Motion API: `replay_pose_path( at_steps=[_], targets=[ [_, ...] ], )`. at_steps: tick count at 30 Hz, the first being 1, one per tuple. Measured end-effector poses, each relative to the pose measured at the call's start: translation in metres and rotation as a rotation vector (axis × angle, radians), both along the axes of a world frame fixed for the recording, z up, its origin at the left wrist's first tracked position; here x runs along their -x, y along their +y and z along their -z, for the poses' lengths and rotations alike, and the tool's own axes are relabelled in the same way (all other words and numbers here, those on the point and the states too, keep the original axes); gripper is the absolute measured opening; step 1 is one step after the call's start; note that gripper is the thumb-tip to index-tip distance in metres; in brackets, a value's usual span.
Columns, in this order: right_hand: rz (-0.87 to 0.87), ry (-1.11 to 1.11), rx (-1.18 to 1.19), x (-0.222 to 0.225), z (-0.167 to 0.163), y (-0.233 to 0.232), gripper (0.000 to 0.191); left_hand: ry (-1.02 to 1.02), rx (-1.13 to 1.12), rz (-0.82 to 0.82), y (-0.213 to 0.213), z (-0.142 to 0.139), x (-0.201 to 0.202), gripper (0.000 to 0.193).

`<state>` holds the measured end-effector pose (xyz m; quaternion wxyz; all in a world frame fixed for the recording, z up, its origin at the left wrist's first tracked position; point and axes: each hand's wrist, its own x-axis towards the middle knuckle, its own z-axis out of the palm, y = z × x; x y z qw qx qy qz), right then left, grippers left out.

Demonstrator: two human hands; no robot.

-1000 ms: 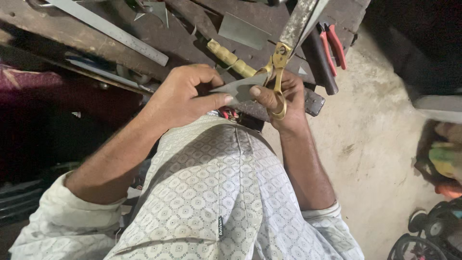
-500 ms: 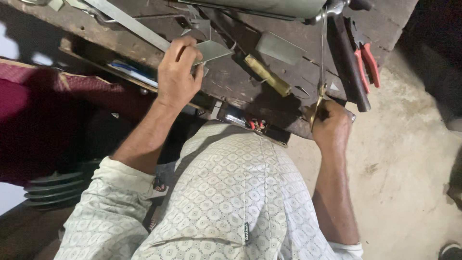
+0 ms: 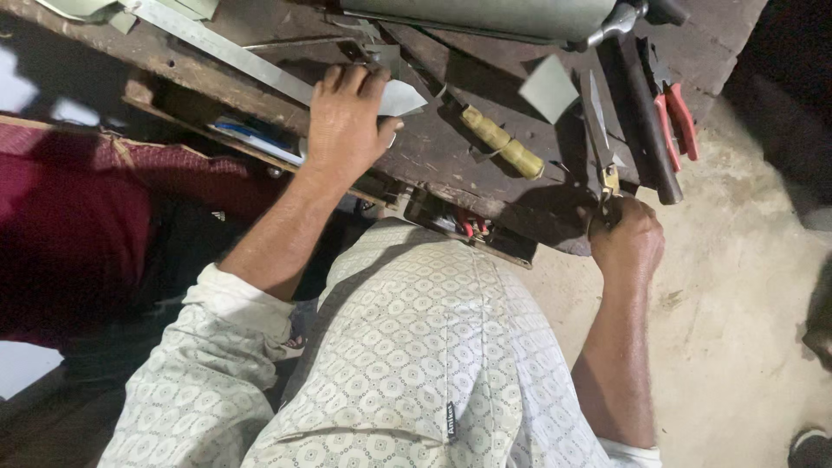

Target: The person cuts a flat sheet of metal into smaller pieces using large shears. They repeatedly pick up pieces, align them, and trim edges or cut them into smaller shapes, placing the cut pieces on the workbench.

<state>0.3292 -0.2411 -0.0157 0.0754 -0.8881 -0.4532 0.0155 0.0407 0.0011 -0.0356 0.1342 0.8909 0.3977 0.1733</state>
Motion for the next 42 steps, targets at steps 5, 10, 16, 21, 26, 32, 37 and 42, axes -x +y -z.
replay_pose_path(
  at_steps=[5,10,16,21,26,32,37,42],
  targets=[
    [-0.165,-0.161,-0.058,0.003,-0.007,0.005,0.027,-0.022,-0.084,0.045,-0.001,-0.006,-0.009,0.057],
    [-0.267,0.095,-0.240,0.036,-0.023,0.035,0.023,-0.002,0.080,0.172,-0.001,-0.015,-0.016,0.032],
    [-0.412,-0.089,-0.223,0.077,-0.027,0.083,0.036,0.073,0.140,0.365,-0.015,-0.013,-0.038,0.026],
    [-0.381,-0.058,-0.178,0.085,-0.030,0.099,0.037,0.034,0.129,0.440,-0.019,-0.021,-0.056,0.034],
    [-0.166,0.065,-0.171,0.072,-0.016,0.049,0.036,-0.022,0.213,0.503,-0.014,-0.030,-0.065,0.032],
    [0.121,0.631,-0.304,0.052,0.010,-0.038,0.049,-0.083,0.208,0.672,-0.016,-0.031,-0.075,0.028],
    [0.419,0.969,-0.404,0.056,0.011,-0.091,0.039,-0.128,0.188,0.731,-0.020,-0.033,-0.086,0.026],
    [0.253,0.403,-0.094,0.047,0.016,-0.120,0.029,-0.202,0.014,0.816,-0.028,-0.030,-0.104,0.026]
  ],
)
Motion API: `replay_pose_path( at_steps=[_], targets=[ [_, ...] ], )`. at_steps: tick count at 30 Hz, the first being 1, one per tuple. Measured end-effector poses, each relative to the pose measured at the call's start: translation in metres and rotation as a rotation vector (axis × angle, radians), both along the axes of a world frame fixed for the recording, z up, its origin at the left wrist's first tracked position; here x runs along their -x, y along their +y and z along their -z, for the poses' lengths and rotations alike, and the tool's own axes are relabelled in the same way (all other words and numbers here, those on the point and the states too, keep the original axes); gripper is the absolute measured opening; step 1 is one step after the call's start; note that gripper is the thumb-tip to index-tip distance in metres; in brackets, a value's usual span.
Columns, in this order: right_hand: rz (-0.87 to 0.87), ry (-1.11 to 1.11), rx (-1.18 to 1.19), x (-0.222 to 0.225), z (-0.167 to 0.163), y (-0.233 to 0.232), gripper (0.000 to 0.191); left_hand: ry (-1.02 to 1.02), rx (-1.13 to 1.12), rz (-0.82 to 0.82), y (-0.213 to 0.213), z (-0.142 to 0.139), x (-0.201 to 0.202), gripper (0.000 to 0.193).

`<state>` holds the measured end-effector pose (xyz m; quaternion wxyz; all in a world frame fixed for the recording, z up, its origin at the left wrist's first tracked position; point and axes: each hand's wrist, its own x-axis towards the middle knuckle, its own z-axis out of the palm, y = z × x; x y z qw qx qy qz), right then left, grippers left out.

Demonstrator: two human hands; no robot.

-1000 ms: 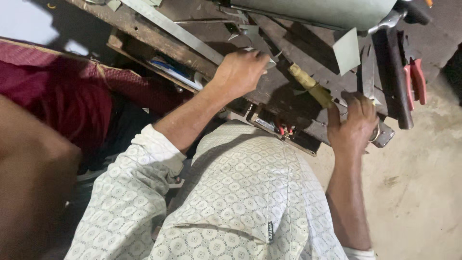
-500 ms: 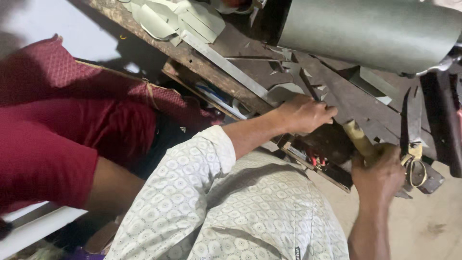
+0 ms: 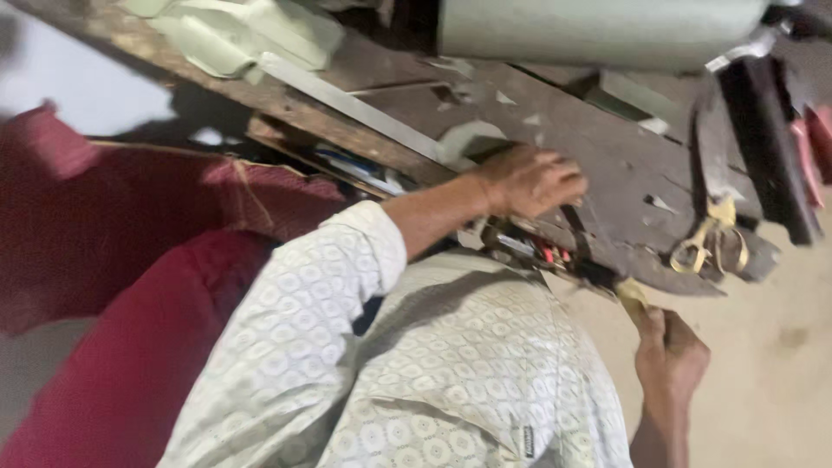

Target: The person cuts a flat sheet of metal into smaller pieces using large shears. They repeatedly pick up pieces, align them, and trim edges or cut them into smaller shapes, placing the cut pieces on the workbench.

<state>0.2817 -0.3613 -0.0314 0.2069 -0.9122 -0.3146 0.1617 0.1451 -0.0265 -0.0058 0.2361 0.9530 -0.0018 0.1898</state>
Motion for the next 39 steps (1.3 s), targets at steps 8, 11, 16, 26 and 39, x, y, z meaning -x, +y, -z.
replay_pose_path(
  at_steps=[8,11,16,26,39],
  targets=[
    [-0.327,-0.271,-0.081,-0.045,-0.028,-0.028,0.025,0.221,-0.148,0.025,-0.017,-0.010,-0.016,0.024],
    [-0.345,-0.368,0.017,-0.056,-0.041,-0.027,0.030,0.225,-0.214,0.051,-0.025,-0.019,-0.022,0.018],
    [-0.465,-0.357,0.013,-0.075,-0.055,-0.023,0.035,0.318,-0.295,0.168,-0.024,-0.024,-0.025,0.009],
    [-0.557,-0.397,-0.073,-0.084,-0.071,-0.004,0.038,0.241,-0.388,0.389,-0.028,-0.030,-0.051,0.021],
    [-0.262,-0.277,-0.130,-0.042,-0.072,-0.020,0.034,0.005,-0.433,0.581,-0.003,-0.021,-0.042,0.029]
  ],
)
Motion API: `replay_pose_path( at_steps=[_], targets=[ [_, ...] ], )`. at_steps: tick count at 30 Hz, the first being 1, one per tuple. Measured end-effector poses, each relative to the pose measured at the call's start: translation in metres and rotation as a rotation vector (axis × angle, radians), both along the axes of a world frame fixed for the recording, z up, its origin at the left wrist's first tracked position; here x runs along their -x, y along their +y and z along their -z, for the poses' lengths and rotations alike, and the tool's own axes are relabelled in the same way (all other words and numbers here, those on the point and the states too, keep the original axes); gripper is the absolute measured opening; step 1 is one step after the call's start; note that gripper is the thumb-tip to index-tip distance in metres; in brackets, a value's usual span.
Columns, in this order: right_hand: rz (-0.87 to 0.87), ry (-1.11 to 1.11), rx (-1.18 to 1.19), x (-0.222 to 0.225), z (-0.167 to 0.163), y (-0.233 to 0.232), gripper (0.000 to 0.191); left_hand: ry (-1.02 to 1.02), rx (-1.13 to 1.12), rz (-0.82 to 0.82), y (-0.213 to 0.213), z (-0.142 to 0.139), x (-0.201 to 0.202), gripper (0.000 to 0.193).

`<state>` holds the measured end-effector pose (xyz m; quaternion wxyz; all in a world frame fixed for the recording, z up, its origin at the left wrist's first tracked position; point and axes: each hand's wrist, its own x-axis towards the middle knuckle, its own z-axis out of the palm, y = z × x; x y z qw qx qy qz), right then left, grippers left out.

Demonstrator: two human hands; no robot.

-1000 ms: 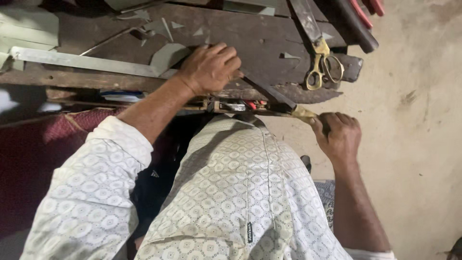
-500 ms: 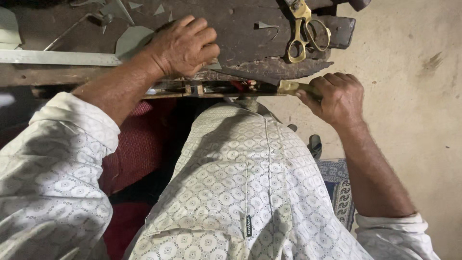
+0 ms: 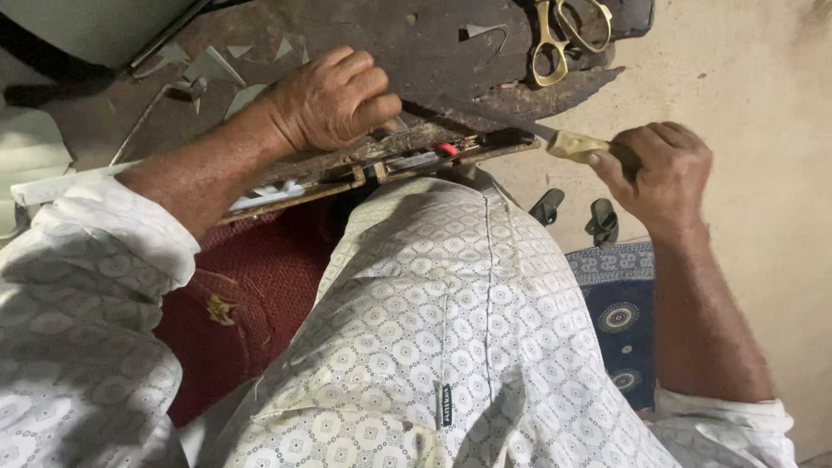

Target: The person cuts a flat sheet of metal into smaller pieces using large shears. They repeatedly pick up pieces, align them, and trim edges or cut them into smaller shapes, placing the cut pieces on the workbench.

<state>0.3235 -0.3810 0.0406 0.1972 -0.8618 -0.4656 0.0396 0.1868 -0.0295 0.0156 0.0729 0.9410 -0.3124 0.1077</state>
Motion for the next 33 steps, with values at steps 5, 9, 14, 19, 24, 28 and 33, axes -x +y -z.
replay_pose_path(
  at_steps=[5,9,14,19,24,28,33],
  targets=[
    [-0.110,-0.121,0.049,0.010,-0.001,0.030,0.037,0.005,0.109,0.058,0.000,-0.001,0.001,0.034],
    [-0.135,-0.149,0.087,0.016,-0.004,0.031,0.040,0.019,0.060,0.050,0.000,0.002,0.005,0.028],
    [-0.133,-0.206,0.165,0.019,-0.004,0.030,0.039,0.004,-0.035,0.031,0.002,0.004,0.012,0.023],
    [-0.143,-0.180,0.144,0.019,-0.002,0.024,0.044,-0.085,-0.060,0.030,0.004,0.004,0.014,0.024],
    [-0.181,-0.148,0.117,0.020,0.001,0.024,0.041,-0.075,-0.018,-0.004,0.002,0.009,0.019,0.017],
    [-0.184,-0.161,0.093,0.029,0.006,0.032,0.043,-0.076,0.007,-0.031,0.000,0.013,0.022,0.017],
    [-0.166,-0.130,0.105,0.035,0.014,0.041,0.041,-0.098,-0.076,-0.024,0.003,0.016,0.019,0.014]
  ],
)
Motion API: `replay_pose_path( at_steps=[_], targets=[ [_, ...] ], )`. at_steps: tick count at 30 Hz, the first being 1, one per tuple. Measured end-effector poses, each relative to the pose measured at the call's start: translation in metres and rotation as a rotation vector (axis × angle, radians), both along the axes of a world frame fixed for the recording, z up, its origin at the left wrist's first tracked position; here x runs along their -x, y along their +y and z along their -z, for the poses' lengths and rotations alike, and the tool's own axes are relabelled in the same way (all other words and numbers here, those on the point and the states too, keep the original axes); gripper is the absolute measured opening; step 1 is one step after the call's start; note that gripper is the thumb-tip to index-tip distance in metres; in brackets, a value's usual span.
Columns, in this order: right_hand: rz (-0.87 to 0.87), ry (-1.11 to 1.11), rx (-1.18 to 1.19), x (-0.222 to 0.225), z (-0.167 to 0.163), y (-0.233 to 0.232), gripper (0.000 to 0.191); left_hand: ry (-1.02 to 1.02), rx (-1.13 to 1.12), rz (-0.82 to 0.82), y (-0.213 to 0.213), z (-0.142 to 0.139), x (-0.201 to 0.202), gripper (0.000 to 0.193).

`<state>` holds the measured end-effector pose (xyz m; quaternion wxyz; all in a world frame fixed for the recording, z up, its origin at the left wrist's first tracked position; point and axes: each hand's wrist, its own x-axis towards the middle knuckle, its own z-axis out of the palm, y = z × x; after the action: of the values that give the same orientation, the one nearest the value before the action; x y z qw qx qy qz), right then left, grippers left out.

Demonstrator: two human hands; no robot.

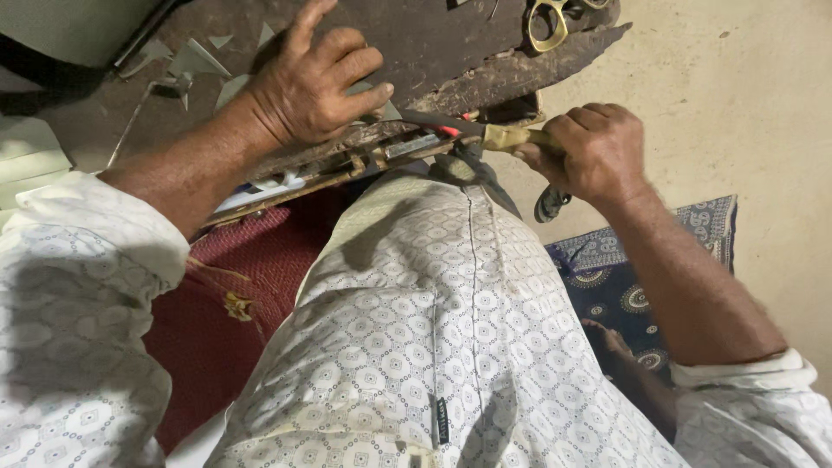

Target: The person cuts a flat sheet of metal into smaller pieces using large shears. They repeatedly pick up pieces, align them, and trim edges or cut them into smaller shapes, placing the cut pieces on the workbench.

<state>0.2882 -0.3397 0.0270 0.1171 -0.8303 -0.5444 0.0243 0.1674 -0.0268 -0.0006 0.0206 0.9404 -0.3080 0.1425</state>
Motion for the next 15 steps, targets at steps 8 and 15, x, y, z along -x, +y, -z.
replay_pose_path(
  at_steps=[8,15],
  targets=[
    [0.055,-0.056,0.023,0.003,0.006,-0.004,0.047,0.058,-0.038,-0.030,-0.005,0.002,-0.005,0.019],
    [0.123,-0.006,0.163,-0.011,0.014,-0.046,0.044,0.010,-0.001,0.032,0.002,-0.007,-0.014,0.021]
  ],
)
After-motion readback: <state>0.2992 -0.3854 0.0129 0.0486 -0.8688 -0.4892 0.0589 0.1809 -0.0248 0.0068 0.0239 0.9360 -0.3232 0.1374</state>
